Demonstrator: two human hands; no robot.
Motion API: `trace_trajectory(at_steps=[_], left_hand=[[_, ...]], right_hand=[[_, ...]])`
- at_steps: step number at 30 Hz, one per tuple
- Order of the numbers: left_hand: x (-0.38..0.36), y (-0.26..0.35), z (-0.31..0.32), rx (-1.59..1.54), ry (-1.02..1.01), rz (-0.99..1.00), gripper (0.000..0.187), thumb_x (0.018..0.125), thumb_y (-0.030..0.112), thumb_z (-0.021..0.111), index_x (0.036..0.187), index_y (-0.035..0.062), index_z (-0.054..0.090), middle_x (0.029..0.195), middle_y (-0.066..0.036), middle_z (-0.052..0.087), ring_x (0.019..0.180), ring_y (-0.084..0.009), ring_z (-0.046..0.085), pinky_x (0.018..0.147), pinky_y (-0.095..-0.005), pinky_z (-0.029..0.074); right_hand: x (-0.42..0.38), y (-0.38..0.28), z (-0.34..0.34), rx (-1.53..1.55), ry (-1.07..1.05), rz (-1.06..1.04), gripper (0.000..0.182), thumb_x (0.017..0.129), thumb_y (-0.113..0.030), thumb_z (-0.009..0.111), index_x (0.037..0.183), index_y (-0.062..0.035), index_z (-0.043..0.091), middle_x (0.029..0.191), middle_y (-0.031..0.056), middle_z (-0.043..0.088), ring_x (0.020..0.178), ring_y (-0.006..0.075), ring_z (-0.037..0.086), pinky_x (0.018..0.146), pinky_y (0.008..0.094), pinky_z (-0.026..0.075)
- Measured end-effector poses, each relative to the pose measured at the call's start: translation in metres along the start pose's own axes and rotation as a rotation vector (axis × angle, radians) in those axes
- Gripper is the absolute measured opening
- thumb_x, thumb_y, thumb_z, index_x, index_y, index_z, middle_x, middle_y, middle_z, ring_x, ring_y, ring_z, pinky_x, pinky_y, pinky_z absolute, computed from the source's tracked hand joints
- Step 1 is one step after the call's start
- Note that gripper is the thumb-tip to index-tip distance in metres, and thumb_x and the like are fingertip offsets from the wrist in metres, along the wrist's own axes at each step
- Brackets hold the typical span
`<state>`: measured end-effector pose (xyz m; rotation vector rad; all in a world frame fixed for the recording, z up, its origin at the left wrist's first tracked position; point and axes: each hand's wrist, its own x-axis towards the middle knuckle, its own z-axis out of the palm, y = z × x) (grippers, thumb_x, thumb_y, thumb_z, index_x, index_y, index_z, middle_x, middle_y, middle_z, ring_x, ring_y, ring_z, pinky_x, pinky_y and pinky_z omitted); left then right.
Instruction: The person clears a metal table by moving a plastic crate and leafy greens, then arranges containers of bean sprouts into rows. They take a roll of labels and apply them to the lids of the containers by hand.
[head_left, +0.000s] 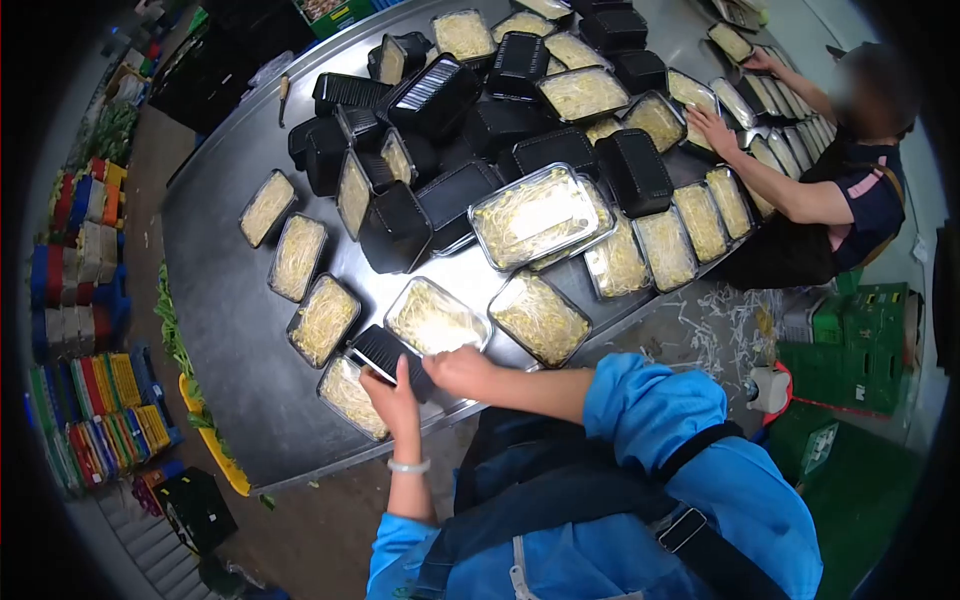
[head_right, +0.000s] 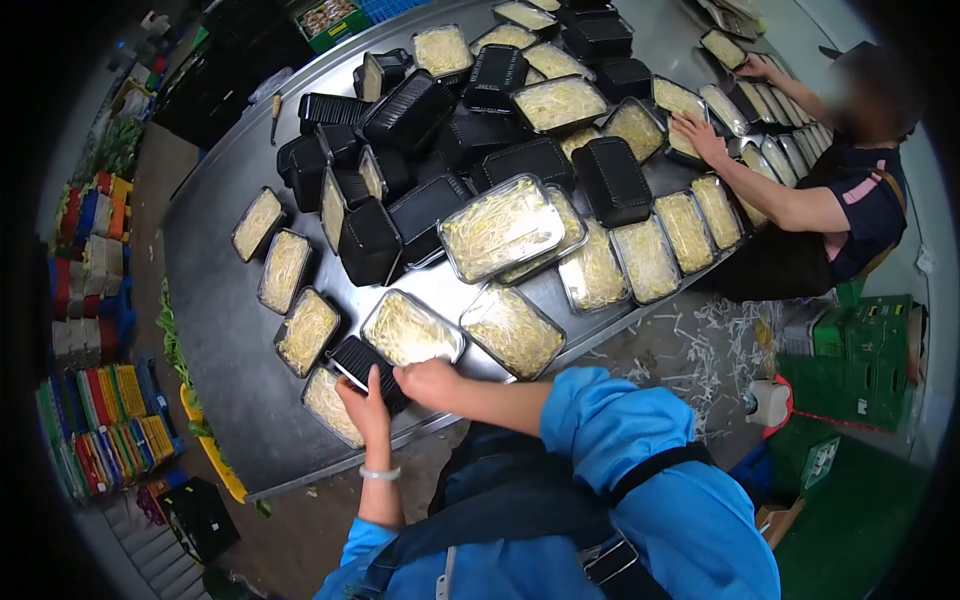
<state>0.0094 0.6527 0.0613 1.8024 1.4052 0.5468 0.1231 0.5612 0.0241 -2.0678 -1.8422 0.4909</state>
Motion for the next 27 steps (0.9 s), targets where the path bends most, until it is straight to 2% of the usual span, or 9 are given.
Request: trace_trajectory(at_steps=[2,4,8,10,14,17,18,21,27], left_hand=[[0.013,-0.016,0.026,0.239,0.176,0.227,0.044,0.082,0.014,0.068,0.113,-0.0043,0.044,0.105,-0.025,0.056,0.092,-0.0393,0.058,0.078,-0.0438,0.045],[0.015,-0.005,0.016,0.251,-0.028,0.179,0.041,0.081,0.01,0.065,0.113,-0.0034,0.044,0.096,-0.025,0.058,0.086,-0.0424,0.058,0.074,-0.0451,0.046],[-0.013,-0.016,0.021,0.429,-0.246,0.313,0.041,0.077,0.005,0.061,0.114,0.0017,0.044,0.088,-0.026,0.061,0.074,-0.0443,0.06,0.066,-0.049,0.047],[-0.037,-0.011,0.032,0.555,-0.343,0.321,0.044,0.075,0.003,0.06,0.116,0.0031,0.044,0.091,-0.03,0.06,0.074,-0.0474,0.059,0.063,-0.0524,0.047],[-0.025,-0.029,0.047,0.247,-0.375,0.209,0.048,0.072,0.0,0.066,0.114,0.0038,0.043,0.084,-0.022,0.061,0.078,-0.0401,0.061,0.07,-0.0442,0.047],[-0.014,0.003,0.038,0.087,-0.551,0.133,0.052,0.075,-0.001,0.066,0.122,0.0013,0.044,0.081,-0.011,0.056,0.066,-0.0268,0.056,0.066,-0.0341,0.047],[-0.012,0.01,0.04,0.222,-0.463,0.387,0.056,0.075,0.0,0.066,0.126,-0.0006,0.044,0.092,-0.011,0.056,0.071,-0.0245,0.057,0.067,-0.0328,0.047],[-0.004,0.062,0.079,0.303,-0.362,0.896,0.063,0.074,0.008,0.072,0.129,-0.0023,0.043,0.119,-0.021,0.051,0.109,-0.0376,0.051,0.095,-0.0428,0.041],[-0.008,0.164,0.176,0.431,-0.331,1.17,0.063,0.074,0.011,0.071,0.132,0.0049,0.045,0.13,-0.02,0.044,0.118,-0.0392,0.041,0.101,-0.0467,0.032]], right_hand=[[-0.012,-0.008,-0.008,0.123,-0.062,0.061,0.011,0.082,-0.011,0.053,0.088,-0.0018,0.056,0.078,0.0124,0.064,0.074,0.0289,0.066,0.061,0.0396,0.053],[-0.045,-0.001,-0.037,0.294,-0.061,0.05,0.013,0.082,-0.013,0.054,0.09,-0.0031,0.057,0.081,0.0124,0.064,0.08,0.0302,0.065,0.068,0.042,0.052],[-0.109,0.069,-0.084,-0.001,0.558,0.472,0.012,0.078,-0.008,0.054,0.089,-0.0037,0.057,0.074,0.0134,0.056,0.079,0.0348,0.06,0.068,0.0457,0.048],[-0.146,0.083,-0.076,0.086,0.358,0.684,0.013,0.077,-0.01,0.055,0.088,-0.0039,0.057,0.076,0.013,0.057,0.077,0.0347,0.059,0.068,0.0447,0.048],[-0.17,0.113,-0.055,0.07,0.121,0.806,0.018,0.075,-0.012,0.057,0.092,-0.0054,0.059,0.081,0.0103,0.058,0.074,0.0322,0.059,0.066,0.04,0.05],[-0.175,0.122,-0.069,-0.191,0.321,0.73,0.022,0.076,-0.01,0.057,0.098,-0.0066,0.061,0.084,0.0083,0.059,0.08,0.0281,0.06,0.07,0.038,0.05],[-0.176,0.131,-0.08,-0.276,0.514,0.643,0.027,0.077,-0.007,0.054,0.103,-0.0072,0.061,0.086,0.0073,0.059,0.089,0.0246,0.057,0.077,0.0353,0.048],[-0.188,0.16,-0.073,-0.397,0.394,0.552,0.043,0.079,-0.007,0.052,0.122,-0.0044,0.056,0.128,0.0109,0.053,0.121,0.0274,0.047,0.097,0.0388,0.04],[-0.246,0.138,-0.06,-0.295,0.275,0.531,0.052,0.078,-0.008,0.055,0.129,-0.0016,0.05,0.136,0.0098,0.047,0.129,0.0284,0.04,0.102,0.0384,0.037]])
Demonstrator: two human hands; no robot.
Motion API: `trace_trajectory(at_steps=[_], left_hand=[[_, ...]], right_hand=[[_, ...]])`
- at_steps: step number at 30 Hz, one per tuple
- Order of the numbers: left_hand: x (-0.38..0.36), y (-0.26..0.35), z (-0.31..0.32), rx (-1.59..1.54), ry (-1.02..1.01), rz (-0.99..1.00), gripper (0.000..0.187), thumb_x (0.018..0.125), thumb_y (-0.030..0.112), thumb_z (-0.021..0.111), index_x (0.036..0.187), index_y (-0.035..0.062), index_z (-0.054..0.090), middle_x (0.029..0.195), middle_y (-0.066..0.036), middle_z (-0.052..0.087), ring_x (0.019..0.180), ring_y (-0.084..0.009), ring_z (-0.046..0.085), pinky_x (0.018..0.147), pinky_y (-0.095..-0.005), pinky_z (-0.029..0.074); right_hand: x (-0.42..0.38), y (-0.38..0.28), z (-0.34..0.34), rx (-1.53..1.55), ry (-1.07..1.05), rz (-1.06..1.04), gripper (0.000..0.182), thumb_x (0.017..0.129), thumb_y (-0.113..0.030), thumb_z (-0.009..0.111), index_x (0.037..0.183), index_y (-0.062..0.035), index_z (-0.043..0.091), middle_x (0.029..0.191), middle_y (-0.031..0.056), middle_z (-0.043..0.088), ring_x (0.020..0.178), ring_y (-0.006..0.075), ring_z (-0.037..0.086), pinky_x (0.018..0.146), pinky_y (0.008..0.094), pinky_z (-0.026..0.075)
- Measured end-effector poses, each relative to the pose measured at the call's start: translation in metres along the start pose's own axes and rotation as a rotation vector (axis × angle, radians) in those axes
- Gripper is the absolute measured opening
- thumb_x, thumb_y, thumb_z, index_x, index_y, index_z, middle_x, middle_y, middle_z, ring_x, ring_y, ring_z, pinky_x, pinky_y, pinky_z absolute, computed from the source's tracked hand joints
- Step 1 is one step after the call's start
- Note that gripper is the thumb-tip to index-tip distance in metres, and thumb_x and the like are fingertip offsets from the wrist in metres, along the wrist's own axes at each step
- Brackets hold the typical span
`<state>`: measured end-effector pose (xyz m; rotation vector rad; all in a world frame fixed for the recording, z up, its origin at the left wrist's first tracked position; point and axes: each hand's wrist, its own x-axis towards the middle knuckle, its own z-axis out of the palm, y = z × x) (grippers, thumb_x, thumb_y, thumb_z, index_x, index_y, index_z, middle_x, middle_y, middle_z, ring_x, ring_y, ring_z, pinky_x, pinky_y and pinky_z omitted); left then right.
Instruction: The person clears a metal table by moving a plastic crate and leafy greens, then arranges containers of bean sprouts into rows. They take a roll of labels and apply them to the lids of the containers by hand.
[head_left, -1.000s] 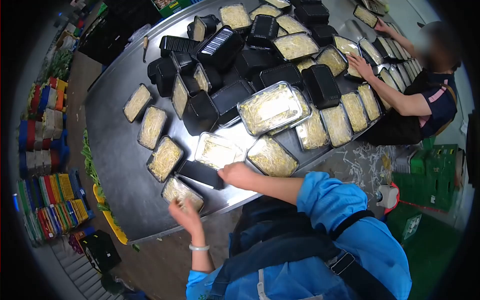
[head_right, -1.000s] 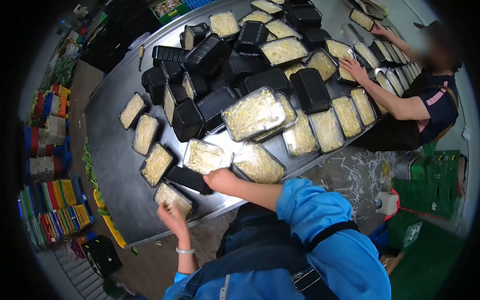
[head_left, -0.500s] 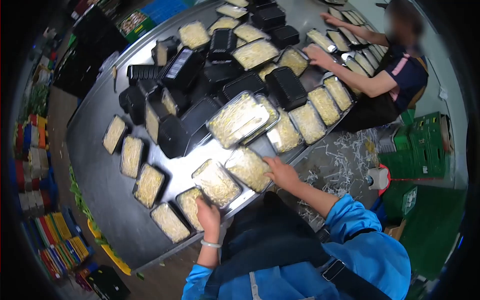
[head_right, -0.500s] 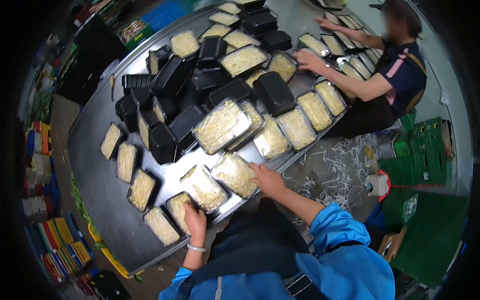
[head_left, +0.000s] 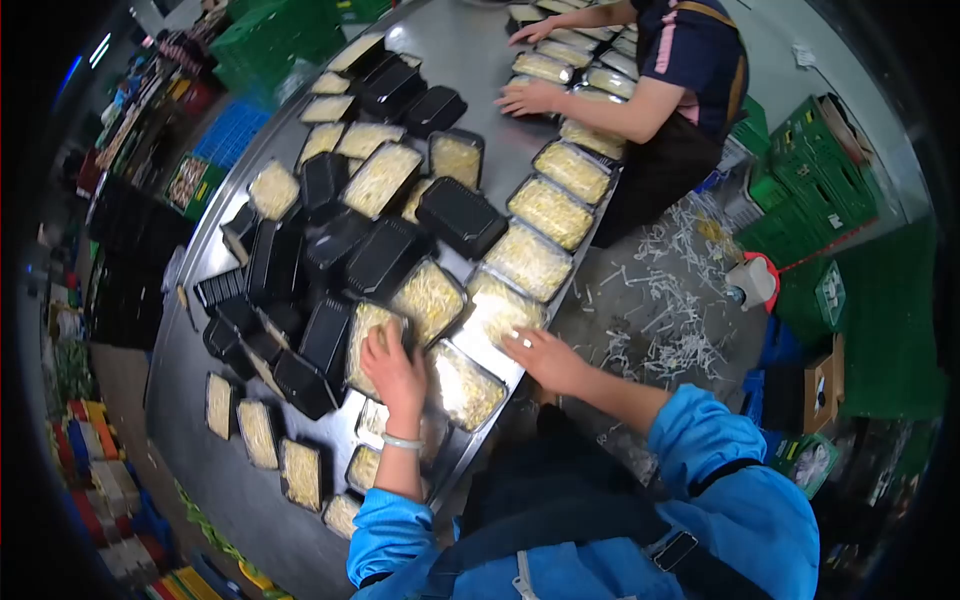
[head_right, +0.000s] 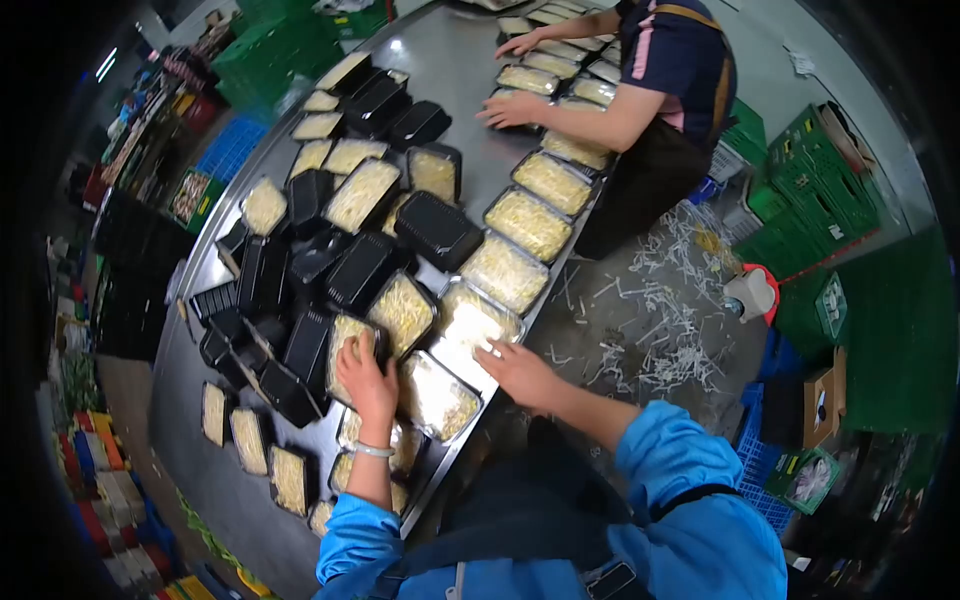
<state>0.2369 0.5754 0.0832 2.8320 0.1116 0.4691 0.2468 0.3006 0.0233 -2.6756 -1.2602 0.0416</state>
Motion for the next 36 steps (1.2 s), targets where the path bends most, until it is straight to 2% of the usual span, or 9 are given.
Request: trace_trajectory(at_steps=[3,6,10,17,18,23,27,33,36], left_hand=[[0.012,-0.006,0.006,0.033,0.022,0.001,0.042,0.077,0.009,0.067,0.117,0.0028,0.053,0.11,-0.019,0.052,0.1,-0.0378,0.048,0.088,-0.0465,0.039],[0.002,-0.013,0.02,0.032,-0.008,-0.003,0.018,0.08,0.008,0.065,0.09,0.0022,0.052,0.083,-0.018,0.051,0.077,-0.0383,0.053,0.067,-0.0453,0.043],[0.012,-0.001,0.016,0.063,-0.004,-0.031,0.018,0.081,0.008,0.065,0.09,0.0023,0.052,0.081,-0.018,0.054,0.075,-0.0392,0.055,0.065,-0.0451,0.044],[0.031,0.058,-0.015,-0.029,0.011,-0.153,0.021,0.078,0.004,0.068,0.09,0.0003,0.051,0.082,-0.019,0.053,0.076,-0.0404,0.054,0.065,-0.0449,0.044],[0.032,0.066,-0.011,-0.001,0.057,-0.07,0.02,0.077,0.004,0.068,0.089,0.0016,0.052,0.081,-0.017,0.053,0.074,-0.0386,0.054,0.065,-0.0448,0.043],[0.038,0.113,-0.005,0.108,-0.138,0.126,0.014,0.076,0.004,0.062,0.088,0.0059,0.056,0.075,-0.013,0.052,0.066,-0.0315,0.052,0.06,-0.0421,0.041],[0.058,0.117,0.009,0.083,-0.27,0.144,0.024,0.07,0.004,0.067,0.089,0.0051,0.053,0.079,-0.014,0.054,0.068,-0.0343,0.057,0.058,-0.0433,0.046],[0.104,0.118,0.013,-0.019,-0.192,0.014,0.022,0.071,0.003,0.065,0.091,0.0058,0.056,0.075,-0.014,0.053,0.065,-0.0342,0.056,0.059,-0.044,0.045],[0.106,0.11,0.015,-0.028,-0.157,-0.082,0.02,0.07,0.002,0.066,0.084,0.0041,0.052,0.074,-0.014,0.052,0.065,-0.0354,0.054,0.059,-0.0447,0.043]], right_hand=[[-0.007,0.014,-0.004,0.238,-0.198,0.015,0.063,0.071,-0.018,0.07,0.129,-0.0028,0.05,0.136,0.0106,0.046,0.126,0.0289,0.041,0.101,0.0378,0.037],[0.051,0.036,-0.029,0.214,0.184,0.241,0.066,0.074,-0.025,0.072,0.132,-0.0052,0.047,0.14,0.0131,0.04,0.129,0.0309,0.037,0.102,0.0407,0.036],[0.154,0.068,-0.053,0.233,0.383,0.503,0.074,0.076,-0.035,0.073,0.138,-0.0088,0.041,0.143,0.0183,0.034,0.132,0.0367,0.03,0.104,0.0489,0.033],[0.189,0.163,-0.035,0.503,0.496,0.363,0.026,0.078,-0.016,0.063,0.101,-0.0054,0.057,0.11,0.0082,0.057,0.104,0.0278,0.053,0.079,0.0399,0.052],[0.188,0.175,-0.049,0.671,0.279,0.426,0.028,0.077,-0.014,0.062,0.104,-0.0061,0.057,0.113,0.0082,0.057,0.1,0.028,0.054,0.081,0.0399,0.051],[0.238,0.22,-0.106,0.073,0.822,0.132,0.033,0.081,-0.02,0.06,0.113,-0.0102,0.058,0.112,0.0087,0.058,0.103,0.0303,0.054,0.081,0.0404,0.049],[0.295,0.264,-0.07,0.06,0.4,0.197,0.027,0.088,-0.017,0.051,0.114,-0.0125,0.058,0.109,0.0125,0.061,0.098,0.0327,0.058,0.077,0.0444,0.049],[0.249,0.35,-0.033,0.478,0.301,0.949,0.026,0.094,-0.014,0.037,0.102,0.0016,0.056,0.082,0.0249,0.065,0.08,0.0424,0.064,0.072,0.0528,0.051],[0.203,0.348,-0.065,0.206,0.095,0.86,0.011,0.089,-0.005,0.046,0.094,-0.0019,0.055,0.091,0.0206,0.065,0.085,0.0385,0.064,0.071,0.0462,0.053]])
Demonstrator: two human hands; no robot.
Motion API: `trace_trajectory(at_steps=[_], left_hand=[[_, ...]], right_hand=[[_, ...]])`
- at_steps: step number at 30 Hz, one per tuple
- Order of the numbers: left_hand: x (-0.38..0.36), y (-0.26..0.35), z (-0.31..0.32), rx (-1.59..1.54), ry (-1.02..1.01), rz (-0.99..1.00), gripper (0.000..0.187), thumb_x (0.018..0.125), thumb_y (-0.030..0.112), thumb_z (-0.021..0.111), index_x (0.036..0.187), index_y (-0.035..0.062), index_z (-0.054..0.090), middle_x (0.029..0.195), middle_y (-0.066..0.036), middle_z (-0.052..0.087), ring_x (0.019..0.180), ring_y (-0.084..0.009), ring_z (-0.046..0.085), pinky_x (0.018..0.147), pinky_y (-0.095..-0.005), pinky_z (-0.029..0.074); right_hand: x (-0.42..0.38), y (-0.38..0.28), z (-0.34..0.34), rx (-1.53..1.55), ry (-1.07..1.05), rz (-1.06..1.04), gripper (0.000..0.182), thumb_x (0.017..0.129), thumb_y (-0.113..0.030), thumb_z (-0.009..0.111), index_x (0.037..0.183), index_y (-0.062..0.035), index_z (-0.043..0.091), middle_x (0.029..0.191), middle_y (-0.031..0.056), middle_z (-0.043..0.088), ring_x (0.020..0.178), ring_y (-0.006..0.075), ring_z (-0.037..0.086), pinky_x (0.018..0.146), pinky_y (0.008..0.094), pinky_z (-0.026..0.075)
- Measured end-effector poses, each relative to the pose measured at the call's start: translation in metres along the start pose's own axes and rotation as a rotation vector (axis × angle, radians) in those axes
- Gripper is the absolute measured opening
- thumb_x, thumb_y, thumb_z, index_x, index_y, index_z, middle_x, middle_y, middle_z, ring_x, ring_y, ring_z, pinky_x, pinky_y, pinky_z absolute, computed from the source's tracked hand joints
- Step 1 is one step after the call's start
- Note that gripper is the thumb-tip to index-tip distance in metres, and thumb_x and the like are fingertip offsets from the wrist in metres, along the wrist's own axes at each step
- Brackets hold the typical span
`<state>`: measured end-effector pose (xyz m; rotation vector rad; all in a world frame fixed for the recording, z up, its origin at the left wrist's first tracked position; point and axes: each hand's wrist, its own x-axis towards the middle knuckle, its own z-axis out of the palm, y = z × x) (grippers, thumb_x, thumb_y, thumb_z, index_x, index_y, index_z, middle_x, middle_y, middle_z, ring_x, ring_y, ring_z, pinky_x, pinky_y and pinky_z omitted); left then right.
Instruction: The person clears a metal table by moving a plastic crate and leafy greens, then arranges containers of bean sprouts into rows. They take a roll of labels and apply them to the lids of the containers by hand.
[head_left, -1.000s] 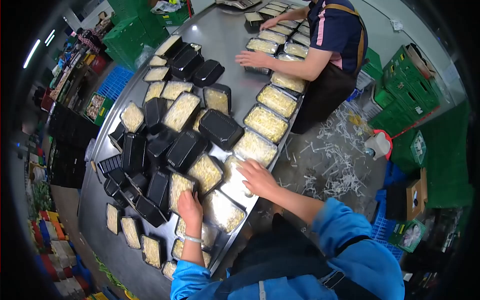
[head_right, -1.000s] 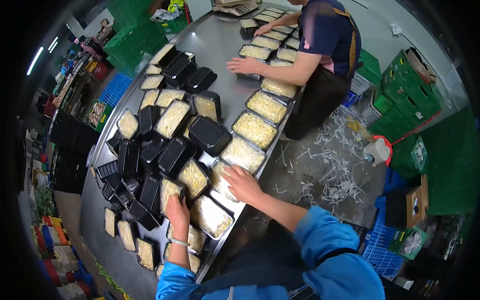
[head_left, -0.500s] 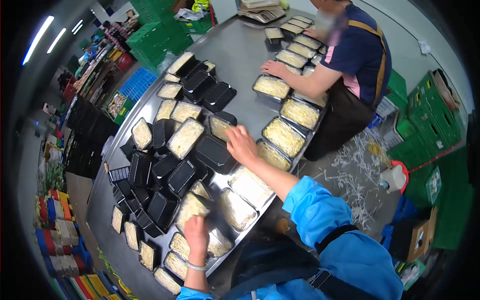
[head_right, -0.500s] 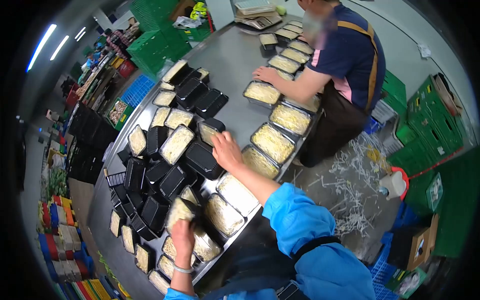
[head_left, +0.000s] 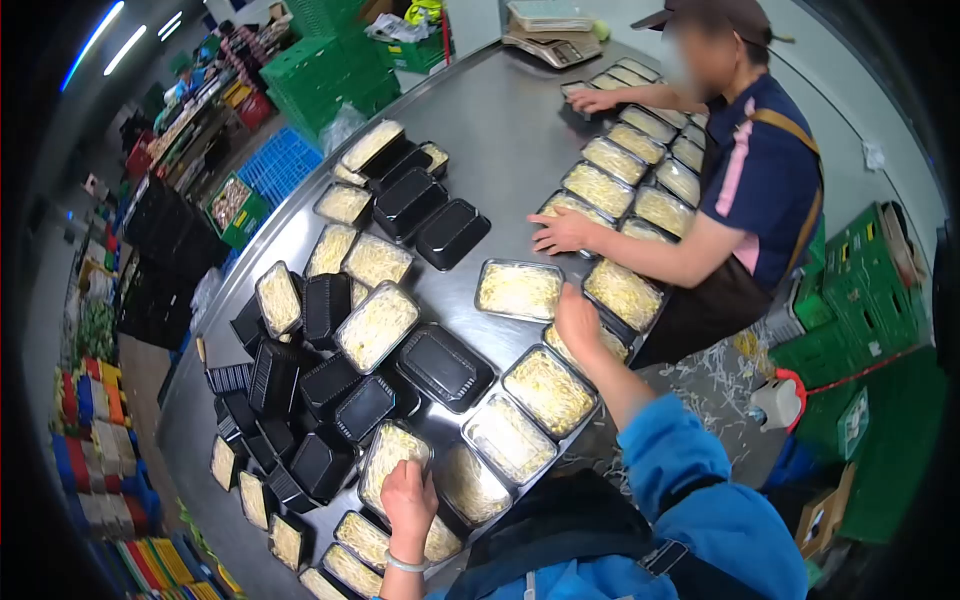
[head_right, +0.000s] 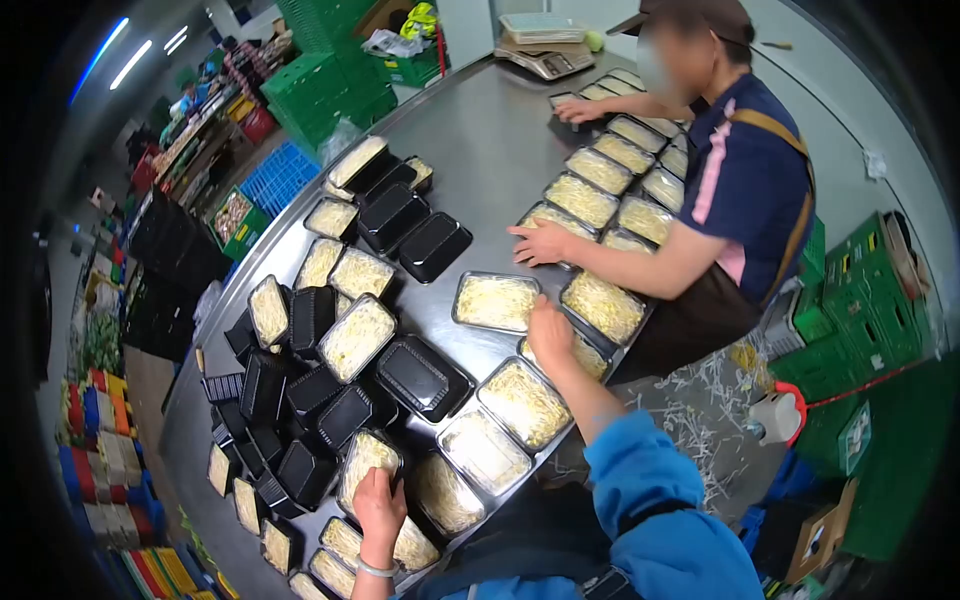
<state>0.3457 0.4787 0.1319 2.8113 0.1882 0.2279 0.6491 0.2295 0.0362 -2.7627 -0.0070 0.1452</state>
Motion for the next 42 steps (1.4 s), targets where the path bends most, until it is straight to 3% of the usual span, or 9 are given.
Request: trace_trajectory(at_steps=[2,5,12,15,20,24,30,40,42], left_hand=[[0.006,0.003,0.003,-0.013,0.028,-0.022,0.02,0.07,0.001,0.066,0.081,0.0035,0.05,0.074,-0.014,0.052,0.066,-0.0356,0.054,0.06,-0.0448,0.043],[0.013,0.001,0.013,-0.025,0.055,-0.08,0.02,0.07,0.0,0.067,0.079,0.0032,0.049,0.072,-0.015,0.051,0.065,-0.0355,0.053,0.061,-0.0447,0.042],[0.03,0.006,0.0,-0.027,0.107,-0.196,0.021,0.073,0.002,0.069,0.08,0.0014,0.05,0.074,-0.015,0.053,0.065,-0.036,0.053,0.059,-0.0439,0.042],[0.04,0.017,-0.01,-0.071,0.174,-0.284,0.021,0.076,0.003,0.07,0.081,0.0007,0.05,0.072,-0.015,0.051,0.063,-0.0346,0.053,0.056,-0.0408,0.042],[0.07,0.043,-0.029,-0.14,0.254,-0.298,0.023,0.075,0.002,0.072,0.081,0.0007,0.05,0.07,-0.014,0.048,0.059,-0.0333,0.051,0.053,-0.0385,0.04],[0.072,0.051,-0.027,-0.142,0.249,-0.284,0.024,0.074,0.002,0.073,0.081,0.0005,0.051,0.071,-0.014,0.048,0.059,-0.0333,0.051,0.053,-0.0389,0.04],[0.051,0.055,-0.025,-0.228,0.311,-0.408,0.026,0.075,0.003,0.075,0.083,0.0009,0.05,0.07,-0.011,0.047,0.056,-0.0255,0.047,0.051,-0.0337,0.038],[0.091,0.056,0.012,-0.63,0.436,-0.55,0.034,0.075,0.005,0.077,0.077,0.0057,0.043,0.068,0.001,0.037,0.059,-0.0081,0.033,0.053,-0.0229,0.029],[0.111,0.047,0.032,-0.437,0.42,-0.457,0.031,0.074,0.008,0.076,0.079,0.004,0.045,0.063,-0.007,0.042,0.053,-0.0201,0.038,0.051,-0.0315,0.036]], right_hand=[[-0.024,-0.017,0.006,-0.209,0.182,-0.26,0.009,0.086,-0.008,0.052,0.094,-0.0041,0.055,0.105,0.0168,0.061,0.099,0.0334,0.059,0.074,0.0389,0.052],[-0.092,-0.102,0.013,0.246,-0.149,-0.566,0.076,0.069,-0.04,0.075,0.132,-0.0111,0.045,0.131,0.0177,0.045,0.118,0.0374,0.045,0.096,0.0563,0.037],[-0.04,-0.088,0.045,0.639,-0.266,-0.603,0.07,0.077,-0.034,0.07,0.136,-0.0056,0.044,0.129,0.017,0.049,0.113,0.0286,0.052,0.092,0.0367,0.045],[0.004,-0.033,0.035,1.41,-0.993,0.364,0.047,0.093,-0.038,0.054,0.127,-0.0058,0.053,0.116,0.0064,0.061,0.101,0.015,0.06,0.081,0.0336,0.052],[0.003,-0.049,-0.01,0.329,0.2,-0.585,0.027,0.09,-0.007,0.046,0.113,0.004,0.058,0.114,0.0227,0.057,0.104,0.0397,0.054,0.093,0.0387,0.043],[-0.028,-0.064,0.02,-0.121,-0.073,-1.028,0.042,0.09,-0.029,0.055,0.125,-0.0058,0.055,0.135,0.0135,0.049,0.128,0.0293,0.041,0.105,0.0448,0.032],[-0.022,-0.081,0.062,-0.461,0.086,-0.714,0.048,0.089,-0.034,0.053,0.128,-0.0061,0.052,0.138,0.013,0.045,0.123,0.0283,0.043,0.105,0.0472,0.03],[-0.008,-0.092,0.077,-0.221,0.049,-0.765,0.014,0.091,-0.016,0.052,0.103,-0.0101,0.057,0.077,0.0088,0.059,0.07,0.0255,0.064,0.054,0.0384,0.051],[0.002,-0.081,0.066,-0.337,0.053,-0.781,0.011,0.085,-0.012,0.053,0.094,-0.0109,0.059,0.079,0.0064,0.059,0.073,0.0223,0.062,0.053,0.0339,0.051]])
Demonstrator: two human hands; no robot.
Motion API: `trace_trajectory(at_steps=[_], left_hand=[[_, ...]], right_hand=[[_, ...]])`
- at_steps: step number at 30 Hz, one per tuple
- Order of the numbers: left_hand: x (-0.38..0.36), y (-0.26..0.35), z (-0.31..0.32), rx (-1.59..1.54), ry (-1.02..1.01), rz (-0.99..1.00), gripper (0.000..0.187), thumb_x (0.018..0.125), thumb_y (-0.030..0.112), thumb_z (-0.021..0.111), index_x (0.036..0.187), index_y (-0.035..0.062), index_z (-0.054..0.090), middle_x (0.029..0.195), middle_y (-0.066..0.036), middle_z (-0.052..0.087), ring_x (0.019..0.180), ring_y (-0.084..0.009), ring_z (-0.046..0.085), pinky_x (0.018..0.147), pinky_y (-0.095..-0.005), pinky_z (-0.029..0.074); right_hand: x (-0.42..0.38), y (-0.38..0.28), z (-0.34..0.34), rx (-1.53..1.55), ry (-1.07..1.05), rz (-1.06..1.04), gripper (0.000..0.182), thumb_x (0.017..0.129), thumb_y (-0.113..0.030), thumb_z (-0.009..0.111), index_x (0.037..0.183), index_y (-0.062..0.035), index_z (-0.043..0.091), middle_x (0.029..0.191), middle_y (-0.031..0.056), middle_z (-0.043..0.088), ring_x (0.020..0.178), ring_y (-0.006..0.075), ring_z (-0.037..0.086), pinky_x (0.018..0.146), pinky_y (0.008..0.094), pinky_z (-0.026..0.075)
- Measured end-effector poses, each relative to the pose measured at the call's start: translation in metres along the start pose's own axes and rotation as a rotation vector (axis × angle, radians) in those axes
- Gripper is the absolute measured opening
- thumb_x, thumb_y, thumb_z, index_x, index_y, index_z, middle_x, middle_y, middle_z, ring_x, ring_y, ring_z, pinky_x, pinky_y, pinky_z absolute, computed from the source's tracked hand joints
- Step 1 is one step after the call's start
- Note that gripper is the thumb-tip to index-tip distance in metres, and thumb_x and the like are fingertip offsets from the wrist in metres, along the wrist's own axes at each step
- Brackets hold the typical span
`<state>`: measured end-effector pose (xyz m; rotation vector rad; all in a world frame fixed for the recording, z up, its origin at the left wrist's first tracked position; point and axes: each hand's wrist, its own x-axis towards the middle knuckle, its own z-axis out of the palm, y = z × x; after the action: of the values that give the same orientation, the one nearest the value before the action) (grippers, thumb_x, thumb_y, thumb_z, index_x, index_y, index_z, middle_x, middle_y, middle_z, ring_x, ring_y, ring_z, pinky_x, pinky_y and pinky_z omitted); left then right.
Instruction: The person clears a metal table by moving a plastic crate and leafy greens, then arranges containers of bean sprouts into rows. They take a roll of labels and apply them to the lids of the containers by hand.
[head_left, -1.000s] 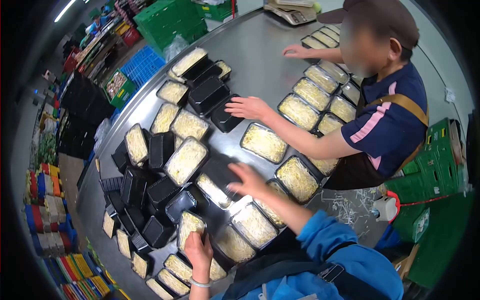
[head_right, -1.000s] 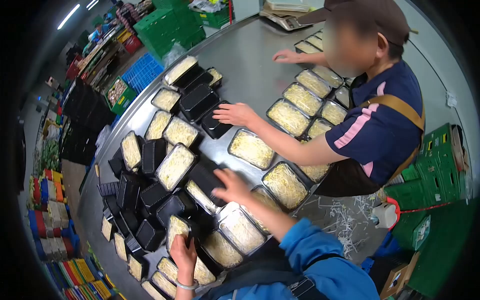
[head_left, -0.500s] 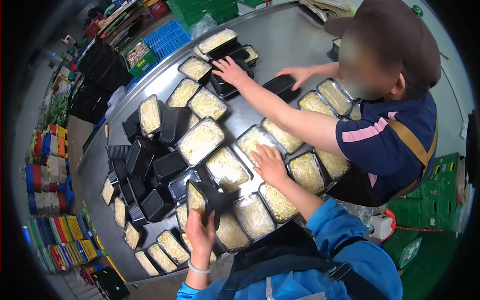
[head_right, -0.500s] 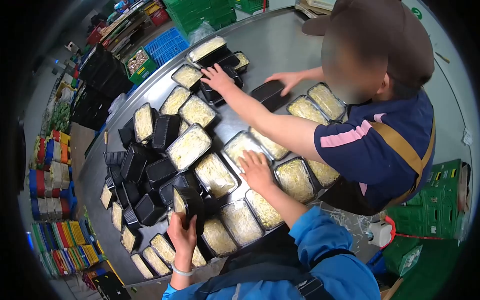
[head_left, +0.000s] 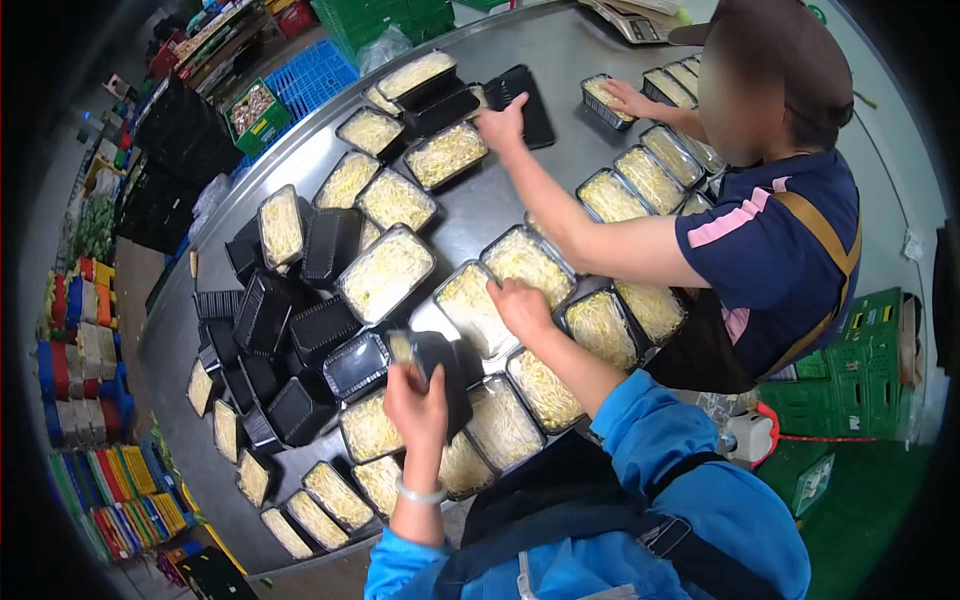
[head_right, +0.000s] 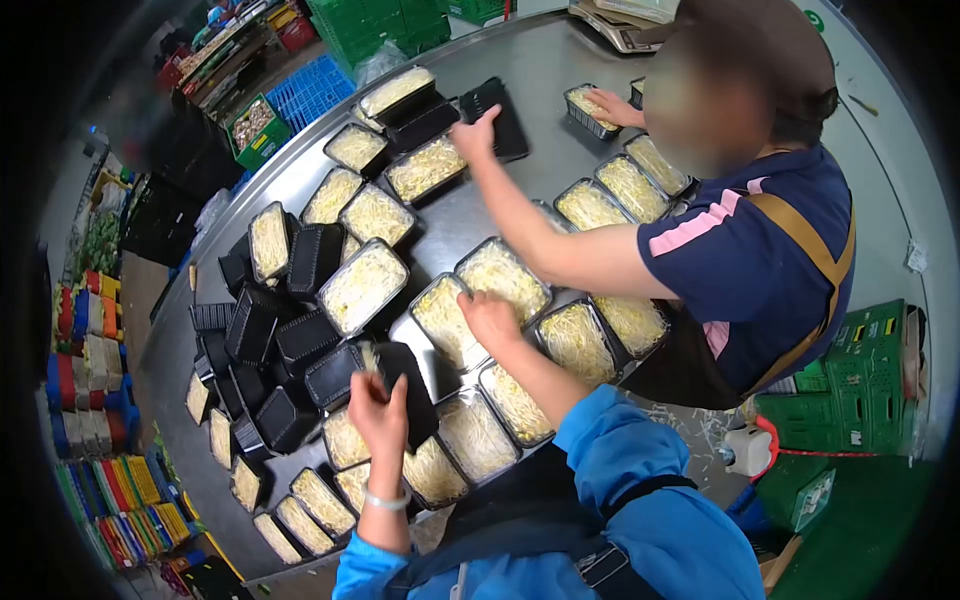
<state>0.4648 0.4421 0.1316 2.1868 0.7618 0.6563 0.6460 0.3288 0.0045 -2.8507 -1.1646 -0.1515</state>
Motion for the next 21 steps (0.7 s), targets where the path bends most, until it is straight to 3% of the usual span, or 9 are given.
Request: trace_trajectory(at_steps=[3,6,9,10,12,16,18,19,21], left_hand=[[0.026,-0.005,0.048,0.269,-0.071,-0.083,0.024,0.076,0.011,0.07,0.088,0.0037,0.05,0.076,-0.016,0.059,0.076,-0.0383,0.061,0.066,-0.0447,0.048],[0.034,-0.034,0.106,0.363,-0.032,-0.022,0.03,0.076,0.008,0.06,0.103,0.0044,0.047,0.101,-0.023,0.058,0.083,-0.0429,0.06,0.07,-0.0464,0.049],[0.052,-0.02,0.102,0.353,-0.014,-0.006,0.053,0.077,0.01,0.055,0.128,0.0002,0.042,0.122,-0.029,0.049,0.1,-0.0449,0.054,0.086,-0.0492,0.045],[0.055,-0.064,0.114,0.508,0.095,0.277,0.06,0.078,0.007,0.055,0.135,0.0014,0.037,0.13,-0.032,0.042,0.1,-0.0483,0.053,0.088,-0.0504,0.045],[0.06,-0.032,0.097,0.533,-0.203,-0.025,0.064,0.078,0.002,0.056,0.138,0.0024,0.033,0.123,-0.031,0.044,0.093,-0.0465,0.058,0.08,-0.0485,0.049],[0.054,-0.076,0.14,0.549,-0.196,0.031,0.077,0.076,0.002,0.055,0.146,0.0044,0.021,0.13,-0.033,0.038,0.087,-0.0461,0.06,0.07,-0.047,0.053],[0.061,-0.122,0.144,0.571,-0.178,0.398,0.078,0.074,0.005,0.056,0.145,-0.0021,0.022,0.133,-0.035,0.036,0.112,-0.0455,0.047,0.097,-0.0473,0.04],[0.064,-0.169,0.155,0.576,-0.195,0.259,0.078,0.076,0.009,0.061,0.144,-0.0044,0.024,0.131,-0.033,0.04,0.117,-0.0436,0.042,0.105,-0.0466,0.031],[0.075,-0.159,0.135,0.367,-0.251,0.291,0.074,0.078,0.027,0.073,0.137,-0.0024,0.04,0.125,-0.029,0.049,0.115,-0.0369,0.049,0.102,-0.0431,0.037]], right_hand=[[-0.006,0.01,-0.022,0.04,0.053,-0.005,0.013,0.08,-0.011,0.054,0.093,-0.0132,0.059,0.095,0.0057,0.057,0.092,0.021,0.057,0.069,0.036,0.05],[-0.03,0.016,-0.041,0.2,0.136,0.036,0.024,0.08,-0.009,0.055,0.103,-0.0093,0.062,0.113,0.0088,0.053,0.1,0.0262,0.053,0.08,0.0402,0.048],[-0.086,0.026,-0.045,0.329,-0.014,-0.031,0.028,0.082,-0.009,0.053,0.108,-0.0068,0.061,0.122,0.0105,0.052,0.106,0.0293,0.052,0.081,0.0412,0.049],[-0.114,0.029,-0.047,0.315,-0.073,-0.045,0.028,0.082,-0.009,0.052,0.109,-0.0065,0.06,0.124,0.0109,0.052,0.107,0.0296,0.052,0.081,0.0415,0.049],[-0.178,0.039,-0.055,0.359,-0.101,-0.073,0.029,0.083,-0.01,0.05,0.11,-0.0065,0.059,0.123,0.0107,0.053,0.105,0.03,0.053,0.079,0.0401,0.05],[-0.301,0.059,-0.075,0.421,-0.201,0.104,0.025,0.082,-0.014,0.053,0.105,-0.0066,0.059,0.111,0.0104,0.054,0.106,0.0295,0.054,0.075,0.0402,0.052],[-0.36,0.065,-0.072,0.356,-0.494,0.249,0.029,0.084,-0.02,0.056,0.11,-0.0081,0.058,0.123,0.0119,0.052,0.102,0.0314,0.056,0.085,0.0428,0.049],[-0.392,0.068,-0.077,0.527,-0.493,0.382,0.032,0.086,-0.025,0.056,0.114,-0.0083,0.057,0.124,0.0126,0.052,0.103,0.0316,0.057,0.087,0.0421,0.049],[-0.448,0.066,-0.083,1.033,-0.422,0.682,0.042,0.089,-0.035,0.058,0.122,-0.0088,0.055,0.125,0.0137,0.053,0.107,0.032,0.056,0.092,0.0406,0.047]])
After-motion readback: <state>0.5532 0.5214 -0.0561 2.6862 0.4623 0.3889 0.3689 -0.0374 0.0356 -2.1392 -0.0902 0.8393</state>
